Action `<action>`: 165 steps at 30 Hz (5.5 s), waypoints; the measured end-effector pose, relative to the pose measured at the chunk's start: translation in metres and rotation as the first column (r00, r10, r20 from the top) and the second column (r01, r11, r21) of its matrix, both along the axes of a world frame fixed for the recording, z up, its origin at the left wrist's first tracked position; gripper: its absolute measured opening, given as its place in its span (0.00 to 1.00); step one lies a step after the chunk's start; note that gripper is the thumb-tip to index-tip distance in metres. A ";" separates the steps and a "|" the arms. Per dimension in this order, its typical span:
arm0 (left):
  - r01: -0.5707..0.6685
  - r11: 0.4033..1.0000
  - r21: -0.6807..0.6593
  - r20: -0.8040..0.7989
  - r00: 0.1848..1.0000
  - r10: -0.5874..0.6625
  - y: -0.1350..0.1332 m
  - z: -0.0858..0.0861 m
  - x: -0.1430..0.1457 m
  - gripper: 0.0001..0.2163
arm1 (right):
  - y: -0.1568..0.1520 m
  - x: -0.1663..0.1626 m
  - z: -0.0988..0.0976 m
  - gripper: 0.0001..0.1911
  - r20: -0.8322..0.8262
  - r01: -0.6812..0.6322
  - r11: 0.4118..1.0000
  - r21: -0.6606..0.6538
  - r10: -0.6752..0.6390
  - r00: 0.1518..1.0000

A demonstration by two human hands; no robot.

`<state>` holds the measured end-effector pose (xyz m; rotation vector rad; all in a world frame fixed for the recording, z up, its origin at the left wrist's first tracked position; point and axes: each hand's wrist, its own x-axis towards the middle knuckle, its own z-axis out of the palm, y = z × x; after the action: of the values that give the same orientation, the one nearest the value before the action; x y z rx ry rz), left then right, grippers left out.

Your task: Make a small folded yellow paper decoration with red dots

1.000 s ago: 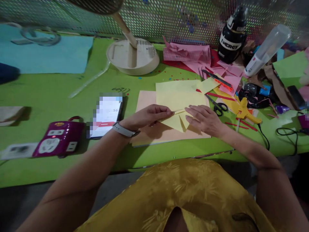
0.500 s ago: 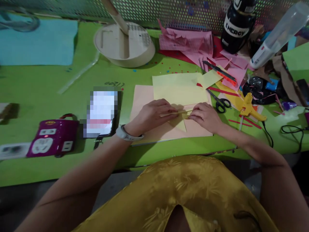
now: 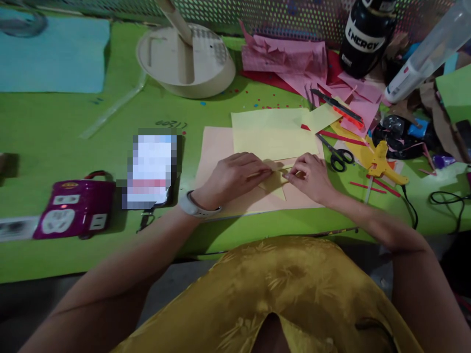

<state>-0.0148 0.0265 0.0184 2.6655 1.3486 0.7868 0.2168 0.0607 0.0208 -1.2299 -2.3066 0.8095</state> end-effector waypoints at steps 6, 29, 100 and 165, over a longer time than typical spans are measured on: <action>-0.016 1.000 -0.015 -0.028 0.999 0.015 -0.001 0.000 0.001 0.12 | -0.002 -0.005 0.003 0.09 0.075 0.044 0.999 0.015 -0.045 0.996; 0.141 0.989 0.044 -0.304 0.945 -0.121 -0.042 0.016 0.023 0.06 | 0.000 -0.008 -0.001 0.19 0.069 0.068 0.997 0.019 -0.069 0.995; 0.057 0.997 0.051 -0.116 0.992 -0.051 -0.045 -0.003 0.031 0.13 | 0.002 -0.009 0.008 0.07 0.159 0.010 1.000 -0.013 -0.008 0.987; -0.030 0.657 -0.753 0.149 0.965 0.216 -0.011 0.038 0.018 0.21 | 0.031 0.005 0.039 0.20 0.183 0.045 0.698 -0.715 0.124 0.975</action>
<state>0.0031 0.0160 0.0569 1.7887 1.3961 0.3812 0.2217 0.0916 0.0596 -1.6419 -2.2381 1.7986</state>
